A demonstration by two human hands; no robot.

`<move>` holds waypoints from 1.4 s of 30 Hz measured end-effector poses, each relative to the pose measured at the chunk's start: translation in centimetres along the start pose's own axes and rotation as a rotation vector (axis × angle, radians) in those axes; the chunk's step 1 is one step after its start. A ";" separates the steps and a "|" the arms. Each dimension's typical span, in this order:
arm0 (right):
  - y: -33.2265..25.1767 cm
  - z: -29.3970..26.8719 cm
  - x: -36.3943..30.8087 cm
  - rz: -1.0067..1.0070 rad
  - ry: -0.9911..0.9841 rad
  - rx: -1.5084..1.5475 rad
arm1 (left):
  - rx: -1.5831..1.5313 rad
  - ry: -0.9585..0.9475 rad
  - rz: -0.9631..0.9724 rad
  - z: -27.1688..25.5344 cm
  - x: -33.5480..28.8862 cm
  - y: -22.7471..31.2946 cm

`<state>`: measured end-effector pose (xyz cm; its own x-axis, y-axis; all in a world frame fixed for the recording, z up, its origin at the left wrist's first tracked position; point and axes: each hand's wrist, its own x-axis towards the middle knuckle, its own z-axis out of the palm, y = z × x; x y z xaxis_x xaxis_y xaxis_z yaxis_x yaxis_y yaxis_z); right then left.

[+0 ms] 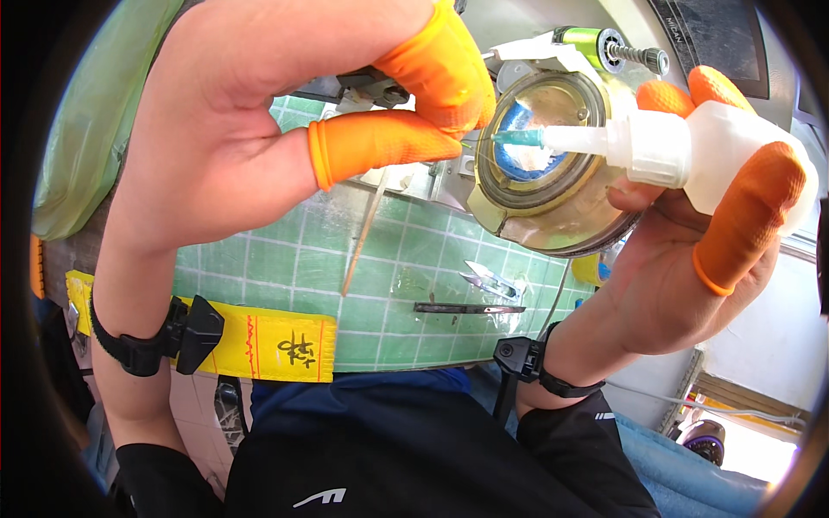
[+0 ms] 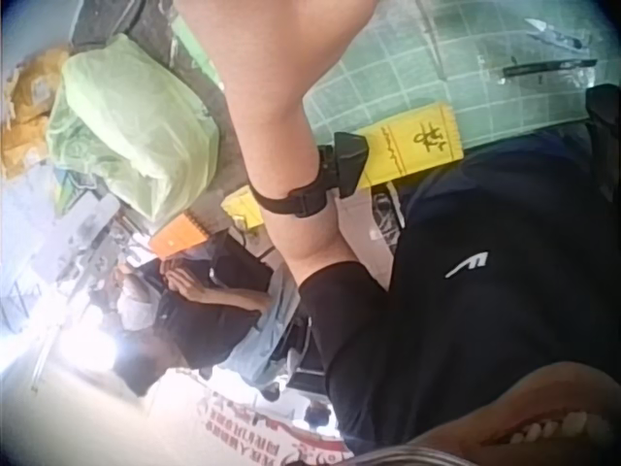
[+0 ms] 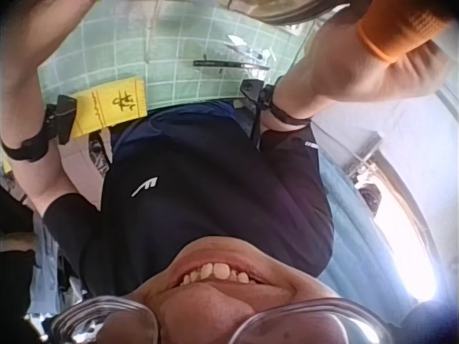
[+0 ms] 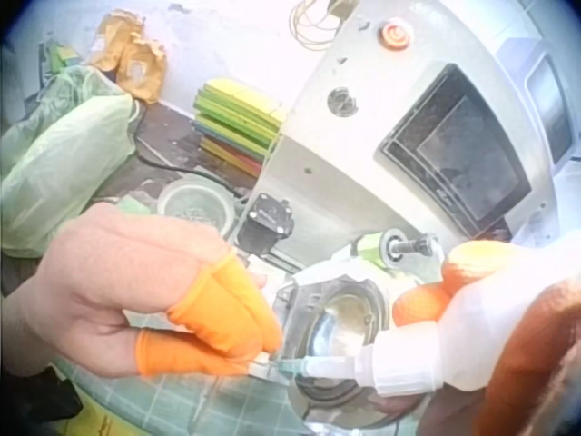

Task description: The person is assembling small electronic components at a workshop bench, using glue, tweezers, and a rotating fixture.

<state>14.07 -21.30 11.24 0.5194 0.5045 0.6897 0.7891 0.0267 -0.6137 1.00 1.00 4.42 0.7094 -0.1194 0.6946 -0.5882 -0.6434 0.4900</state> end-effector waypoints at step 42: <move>0.2 0.5 -1.3 -0.072 0.161 -0.198 | -0.099 0.032 0.049 0.9 0.4 -0.3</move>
<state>13.43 -21.53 10.08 0.4929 0.3628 0.7908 0.8663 -0.1199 -0.4850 1.82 0.47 4.02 0.6670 -0.1237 0.7347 -0.6586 -0.5590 0.5038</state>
